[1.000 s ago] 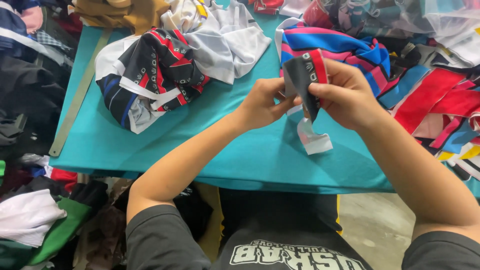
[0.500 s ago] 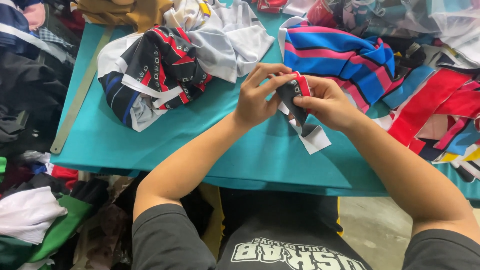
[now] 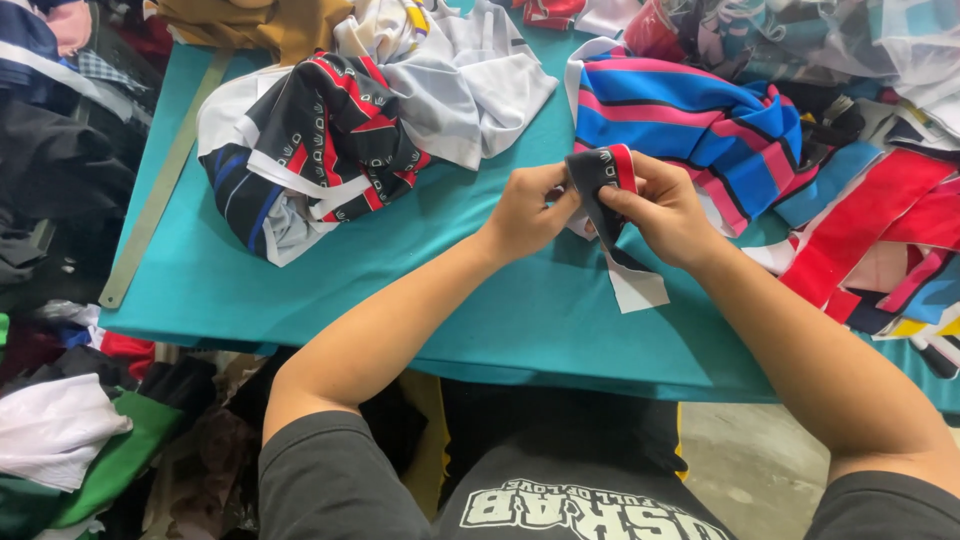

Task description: A person is seen folding and inspecting small patterned fabric strips at a blue work table in a sewing factory.

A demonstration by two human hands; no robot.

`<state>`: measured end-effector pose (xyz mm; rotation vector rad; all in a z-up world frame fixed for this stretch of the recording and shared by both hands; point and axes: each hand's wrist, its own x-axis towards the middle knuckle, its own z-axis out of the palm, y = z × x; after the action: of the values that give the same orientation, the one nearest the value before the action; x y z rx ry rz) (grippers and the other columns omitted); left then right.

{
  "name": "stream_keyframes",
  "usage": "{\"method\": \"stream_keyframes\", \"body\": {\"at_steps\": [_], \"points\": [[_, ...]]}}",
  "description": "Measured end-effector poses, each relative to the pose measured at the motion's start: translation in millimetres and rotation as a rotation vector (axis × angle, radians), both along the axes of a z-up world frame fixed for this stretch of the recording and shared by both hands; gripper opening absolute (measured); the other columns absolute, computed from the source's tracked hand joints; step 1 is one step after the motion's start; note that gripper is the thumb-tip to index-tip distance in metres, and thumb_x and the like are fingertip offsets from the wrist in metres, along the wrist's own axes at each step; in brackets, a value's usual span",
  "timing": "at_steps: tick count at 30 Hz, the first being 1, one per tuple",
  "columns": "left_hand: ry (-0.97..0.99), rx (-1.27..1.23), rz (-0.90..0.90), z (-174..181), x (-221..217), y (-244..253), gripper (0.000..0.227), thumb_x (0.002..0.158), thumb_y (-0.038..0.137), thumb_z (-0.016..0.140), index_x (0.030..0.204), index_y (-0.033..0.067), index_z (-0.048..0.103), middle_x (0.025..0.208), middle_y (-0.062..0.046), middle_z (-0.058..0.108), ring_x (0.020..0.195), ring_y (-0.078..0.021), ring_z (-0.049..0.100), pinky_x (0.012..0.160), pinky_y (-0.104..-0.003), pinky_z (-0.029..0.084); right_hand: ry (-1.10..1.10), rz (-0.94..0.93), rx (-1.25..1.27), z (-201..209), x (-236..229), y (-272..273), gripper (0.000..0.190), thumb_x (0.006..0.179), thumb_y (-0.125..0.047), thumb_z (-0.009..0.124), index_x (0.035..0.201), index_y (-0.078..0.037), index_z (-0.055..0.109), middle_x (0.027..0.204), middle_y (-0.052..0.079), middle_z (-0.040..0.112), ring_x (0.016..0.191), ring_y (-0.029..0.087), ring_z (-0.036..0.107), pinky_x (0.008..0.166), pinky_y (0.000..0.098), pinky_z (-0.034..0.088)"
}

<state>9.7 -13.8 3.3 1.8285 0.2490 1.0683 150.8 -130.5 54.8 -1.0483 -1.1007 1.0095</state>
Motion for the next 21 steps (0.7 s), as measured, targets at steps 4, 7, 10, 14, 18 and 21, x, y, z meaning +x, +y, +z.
{"method": "stream_keyframes", "body": {"at_steps": [4, 7, 10, 14, 18, 21], "points": [[-0.043, -0.064, 0.042, 9, -3, 4, 0.035, 0.100, 0.013, 0.056, 0.065, 0.0101, 0.058, 0.049, 0.001, 0.050, 0.048, -0.0062, 0.047, 0.041, -0.022, 0.045, -0.139, -0.085, 0.011, -21, 7, 4, 0.030, 0.098, -0.002, 0.070, 0.128, 0.000, 0.067, 0.089, 0.018, 0.071, 0.078, 0.022, 0.072, 0.071, 0.0374, 0.064], [-0.052, -0.086, 0.032, 11, -7, 5, 0.042, 0.104, 0.020, 0.052, 0.063, 0.0117, 0.052, 0.048, 0.003, 0.041, 0.052, -0.0031, 0.038, 0.043, -0.021, 0.040, -0.190, -0.138, -0.008, -26, 6, 4, 0.036, 0.099, -0.006, 0.072, 0.134, -0.003, 0.063, 0.085, 0.017, 0.070, 0.073, 0.023, 0.072, 0.069, 0.0341, 0.063], [-0.034, -0.103, -0.045, 47, -18, -9, 0.050, 0.109, 0.032, 0.043, 0.063, 0.0137, 0.048, 0.053, 0.005, 0.037, 0.059, -0.0027, 0.036, 0.050, -0.021, 0.035, -0.217, -0.160, -0.040, -41, 10, 5, 0.039, 0.099, -0.008, 0.073, 0.136, -0.006, 0.061, 0.079, 0.015, 0.070, 0.068, 0.020, 0.071, 0.064, 0.0288, 0.061], [-0.002, -0.143, -0.213, 13, -14, -3, 0.050, 0.109, 0.053, 0.045, 0.123, 0.0170, 0.076, 0.114, -0.003, 0.078, 0.103, -0.0027, 0.058, 0.089, -0.023, 0.052, -0.196, -0.188, -0.083, -43, 7, 3, 0.033, 0.099, -0.004, 0.072, 0.130, -0.006, 0.064, 0.071, 0.014, 0.070, 0.063, 0.017, 0.070, 0.058, 0.0257, 0.059], [0.007, -0.005, -0.185, 24, -13, -6, 0.065, 0.080, 0.040, 0.094, 0.134, 0.0147, 0.067, 0.113, -0.009, 0.077, 0.103, -0.0137, 0.073, 0.081, -0.028, 0.063, -0.231, -0.221, -0.064, -42, 6, 9, 0.019, 0.101, -0.003, 0.068, 0.119, -0.004, 0.071, 0.071, 0.015, 0.070, 0.065, 0.011, 0.063, 0.054, 0.0242, 0.055], [-0.012, 0.107, -0.158, 20, -11, -10, 0.069, 0.077, 0.034, 0.096, 0.136, 0.0136, 0.066, 0.120, -0.008, 0.074, 0.109, -0.0232, 0.074, 0.086, -0.033, 0.064, -0.244, -0.267, -0.084, -39, 4, 9, 0.016, 0.099, -0.004, 0.068, 0.112, -0.009, 0.076, 0.065, 0.013, 0.068, 0.059, 0.008, 0.059, 0.051, 0.0205, 0.050]]}}
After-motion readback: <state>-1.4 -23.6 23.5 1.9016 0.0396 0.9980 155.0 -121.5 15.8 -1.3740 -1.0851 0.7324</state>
